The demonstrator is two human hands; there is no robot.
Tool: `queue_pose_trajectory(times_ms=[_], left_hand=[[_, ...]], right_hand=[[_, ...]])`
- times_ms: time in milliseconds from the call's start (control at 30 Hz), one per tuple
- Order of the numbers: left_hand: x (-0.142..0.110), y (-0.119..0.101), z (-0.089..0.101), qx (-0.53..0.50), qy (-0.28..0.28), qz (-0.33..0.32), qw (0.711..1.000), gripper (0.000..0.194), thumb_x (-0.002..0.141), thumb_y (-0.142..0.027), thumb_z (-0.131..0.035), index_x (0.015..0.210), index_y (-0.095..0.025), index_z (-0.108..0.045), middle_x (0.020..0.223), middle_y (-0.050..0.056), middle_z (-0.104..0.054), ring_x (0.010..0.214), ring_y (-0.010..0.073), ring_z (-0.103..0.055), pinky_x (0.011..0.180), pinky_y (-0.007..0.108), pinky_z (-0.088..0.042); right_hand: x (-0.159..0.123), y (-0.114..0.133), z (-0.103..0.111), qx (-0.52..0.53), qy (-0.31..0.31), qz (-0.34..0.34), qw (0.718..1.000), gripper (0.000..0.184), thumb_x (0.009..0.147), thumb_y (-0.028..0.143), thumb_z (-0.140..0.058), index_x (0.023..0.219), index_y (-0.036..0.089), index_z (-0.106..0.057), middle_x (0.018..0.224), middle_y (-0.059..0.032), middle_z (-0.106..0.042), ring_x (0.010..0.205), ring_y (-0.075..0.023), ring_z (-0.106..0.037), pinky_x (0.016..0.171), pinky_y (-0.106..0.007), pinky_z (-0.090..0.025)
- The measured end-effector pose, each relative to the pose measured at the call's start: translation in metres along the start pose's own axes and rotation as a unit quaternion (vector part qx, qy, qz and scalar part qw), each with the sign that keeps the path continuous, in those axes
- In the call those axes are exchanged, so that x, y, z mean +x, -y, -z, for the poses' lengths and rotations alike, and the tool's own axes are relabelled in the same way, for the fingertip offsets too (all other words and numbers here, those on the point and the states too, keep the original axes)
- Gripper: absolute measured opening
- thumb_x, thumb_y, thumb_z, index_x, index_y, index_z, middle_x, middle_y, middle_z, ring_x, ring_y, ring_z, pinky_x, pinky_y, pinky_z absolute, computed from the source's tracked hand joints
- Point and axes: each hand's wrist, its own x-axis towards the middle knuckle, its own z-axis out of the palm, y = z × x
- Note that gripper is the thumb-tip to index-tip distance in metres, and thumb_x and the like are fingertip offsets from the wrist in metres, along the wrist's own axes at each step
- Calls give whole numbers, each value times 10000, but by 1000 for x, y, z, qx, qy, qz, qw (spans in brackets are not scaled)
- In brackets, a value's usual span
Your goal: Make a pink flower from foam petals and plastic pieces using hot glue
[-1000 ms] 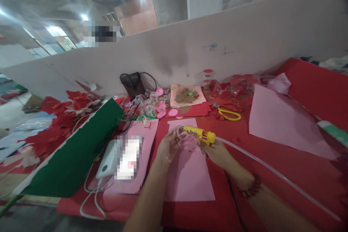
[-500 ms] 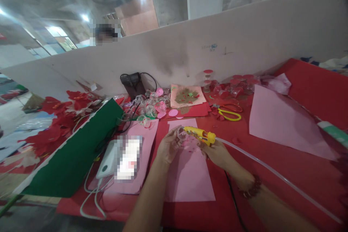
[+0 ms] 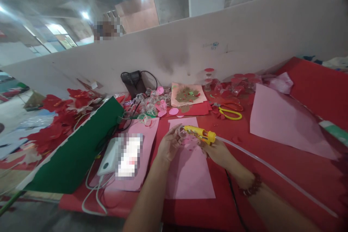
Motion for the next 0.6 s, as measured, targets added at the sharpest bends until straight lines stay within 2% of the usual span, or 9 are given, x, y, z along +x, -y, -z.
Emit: queue_pose_trajectory(times_ms=[367,600], left_hand=[[0,1,3,1,3,-4,1000,296,716,-69,-644,1003,-137,-672,1021,80,-696,808,135,-663,740,240,-528],[0,0,1,1,5,-2,1000,265,725,-72,-637,981,-126,-678,939,70,-702,781,129,-662,756,242,-518]], right_hand=[[-1,4,1,2,14,8,1000,550,773,684,-476,504,207,-437,431,23,-420,423,-111,-443,439,-230,-365],[1,-2,1,-5,-2,-2,1000,508,800,620,-504,507,212,-432,442,17,-460,432,-117,-463,455,-238,-385]])
